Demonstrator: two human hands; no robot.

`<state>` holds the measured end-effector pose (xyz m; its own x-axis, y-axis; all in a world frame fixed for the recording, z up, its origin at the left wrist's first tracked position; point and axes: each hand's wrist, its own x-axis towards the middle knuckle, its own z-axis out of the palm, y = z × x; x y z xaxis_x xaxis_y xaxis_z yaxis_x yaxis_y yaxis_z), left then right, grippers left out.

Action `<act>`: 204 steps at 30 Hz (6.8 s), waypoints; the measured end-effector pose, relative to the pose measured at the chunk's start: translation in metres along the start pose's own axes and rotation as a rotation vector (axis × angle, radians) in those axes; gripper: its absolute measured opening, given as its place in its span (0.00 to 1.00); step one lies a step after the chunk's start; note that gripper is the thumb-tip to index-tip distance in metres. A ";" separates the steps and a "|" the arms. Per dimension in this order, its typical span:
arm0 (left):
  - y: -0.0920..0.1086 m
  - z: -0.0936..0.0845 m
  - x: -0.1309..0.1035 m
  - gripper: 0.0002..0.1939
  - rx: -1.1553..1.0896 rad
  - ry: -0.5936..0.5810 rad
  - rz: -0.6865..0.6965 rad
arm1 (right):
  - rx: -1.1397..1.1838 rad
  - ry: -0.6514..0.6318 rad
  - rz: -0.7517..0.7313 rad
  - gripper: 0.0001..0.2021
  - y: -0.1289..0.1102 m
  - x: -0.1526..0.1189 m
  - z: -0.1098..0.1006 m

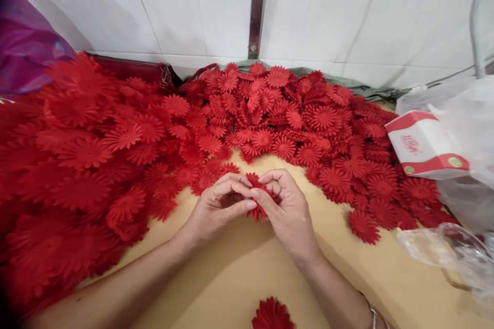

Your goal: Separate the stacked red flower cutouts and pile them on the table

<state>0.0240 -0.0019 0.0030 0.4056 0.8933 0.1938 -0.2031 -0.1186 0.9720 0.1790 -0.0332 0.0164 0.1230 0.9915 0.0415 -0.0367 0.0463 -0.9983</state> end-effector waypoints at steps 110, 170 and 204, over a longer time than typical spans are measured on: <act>0.003 0.000 -0.004 0.04 0.240 0.122 0.146 | -0.193 0.097 -0.239 0.12 -0.010 -0.001 -0.006; 0.006 -0.011 0.001 0.01 0.269 0.699 0.276 | -0.652 -0.086 -0.577 0.10 -0.005 -0.002 -0.007; 0.004 -0.011 0.000 0.10 0.196 0.313 0.028 | -0.744 -0.020 -0.456 0.06 -0.027 -0.014 -0.017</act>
<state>0.0137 0.0028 0.0058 0.1036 0.9742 0.2004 -0.0234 -0.1991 0.9797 0.1949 -0.0502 0.0420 -0.0499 0.8980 0.4372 0.6700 0.3547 -0.6521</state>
